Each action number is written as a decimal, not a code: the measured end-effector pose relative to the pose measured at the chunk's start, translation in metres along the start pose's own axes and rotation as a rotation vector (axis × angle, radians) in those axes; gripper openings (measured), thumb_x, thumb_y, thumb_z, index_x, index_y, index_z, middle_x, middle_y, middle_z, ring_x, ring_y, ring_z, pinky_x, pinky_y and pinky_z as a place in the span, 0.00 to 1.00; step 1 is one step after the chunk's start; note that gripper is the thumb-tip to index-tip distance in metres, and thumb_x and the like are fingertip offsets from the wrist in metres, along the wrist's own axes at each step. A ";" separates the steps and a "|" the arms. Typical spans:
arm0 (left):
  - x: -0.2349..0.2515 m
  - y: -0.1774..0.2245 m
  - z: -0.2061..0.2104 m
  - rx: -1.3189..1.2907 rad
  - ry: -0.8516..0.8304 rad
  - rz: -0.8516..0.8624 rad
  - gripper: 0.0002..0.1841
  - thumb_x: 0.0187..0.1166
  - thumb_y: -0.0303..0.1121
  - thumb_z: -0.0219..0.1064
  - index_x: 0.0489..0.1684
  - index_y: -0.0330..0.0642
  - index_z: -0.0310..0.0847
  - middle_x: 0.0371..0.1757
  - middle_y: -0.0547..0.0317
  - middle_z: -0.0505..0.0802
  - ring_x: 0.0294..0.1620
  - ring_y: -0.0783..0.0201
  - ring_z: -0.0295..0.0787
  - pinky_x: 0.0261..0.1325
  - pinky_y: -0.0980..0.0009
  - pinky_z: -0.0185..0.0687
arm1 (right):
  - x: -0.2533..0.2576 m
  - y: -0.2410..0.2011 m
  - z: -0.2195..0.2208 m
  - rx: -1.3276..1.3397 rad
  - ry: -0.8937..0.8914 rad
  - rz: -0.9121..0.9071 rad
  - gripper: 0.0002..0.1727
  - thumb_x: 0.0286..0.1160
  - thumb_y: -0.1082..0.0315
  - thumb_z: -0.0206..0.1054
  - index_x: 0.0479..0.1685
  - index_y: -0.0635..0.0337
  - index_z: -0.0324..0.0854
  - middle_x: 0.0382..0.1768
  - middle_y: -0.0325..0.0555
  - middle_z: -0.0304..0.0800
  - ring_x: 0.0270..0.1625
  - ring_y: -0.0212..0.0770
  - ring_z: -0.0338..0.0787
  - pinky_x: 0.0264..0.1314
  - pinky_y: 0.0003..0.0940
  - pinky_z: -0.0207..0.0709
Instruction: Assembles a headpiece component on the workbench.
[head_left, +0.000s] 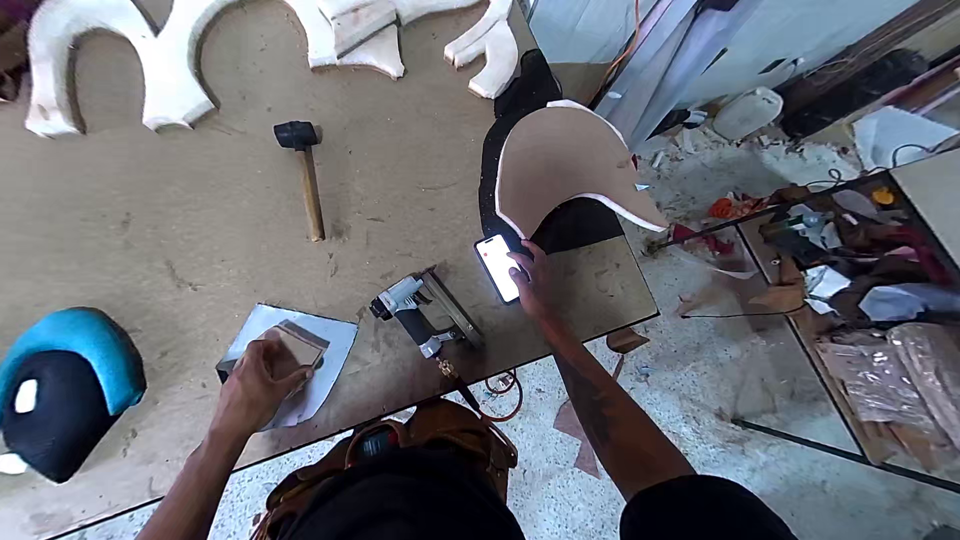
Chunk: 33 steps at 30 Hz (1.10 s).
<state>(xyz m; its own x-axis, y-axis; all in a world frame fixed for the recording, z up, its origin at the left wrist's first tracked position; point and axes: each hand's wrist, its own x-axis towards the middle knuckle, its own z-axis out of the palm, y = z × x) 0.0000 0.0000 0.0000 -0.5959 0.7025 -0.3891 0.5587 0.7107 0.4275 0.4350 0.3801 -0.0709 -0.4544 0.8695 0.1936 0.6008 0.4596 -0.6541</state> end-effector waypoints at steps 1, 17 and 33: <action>0.000 0.001 0.000 0.004 -0.001 -0.005 0.46 0.53 0.56 0.90 0.73 0.45 0.72 0.45 0.43 0.91 0.44 0.41 0.89 0.49 0.32 0.85 | -0.001 0.001 0.000 0.043 0.016 0.000 0.23 0.85 0.42 0.54 0.69 0.32 0.86 0.88 0.35 0.65 0.90 0.41 0.62 0.89 0.55 0.60; -0.001 0.003 -0.002 0.003 -0.001 -0.033 0.43 0.52 0.56 0.90 0.67 0.48 0.75 0.40 0.48 0.89 0.40 0.44 0.87 0.47 0.34 0.82 | -0.001 0.005 0.003 0.115 0.029 0.024 0.22 0.85 0.47 0.55 0.71 0.36 0.86 0.83 0.37 0.71 0.86 0.41 0.66 0.86 0.50 0.65; 0.000 0.002 -0.003 -0.008 -0.004 -0.020 0.43 0.51 0.55 0.91 0.67 0.47 0.77 0.41 0.47 0.90 0.41 0.44 0.88 0.48 0.33 0.83 | 0.008 -0.007 -0.001 -0.103 -0.091 0.039 0.25 0.82 0.34 0.54 0.75 0.21 0.80 0.89 0.31 0.63 0.91 0.44 0.58 0.90 0.58 0.55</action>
<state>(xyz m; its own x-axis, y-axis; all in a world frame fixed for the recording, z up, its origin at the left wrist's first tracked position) -0.0008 0.0014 0.0026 -0.6048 0.6882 -0.4008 0.5420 0.7244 0.4259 0.4277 0.3837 -0.0640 -0.4846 0.8691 0.0995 0.6811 0.4463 -0.5805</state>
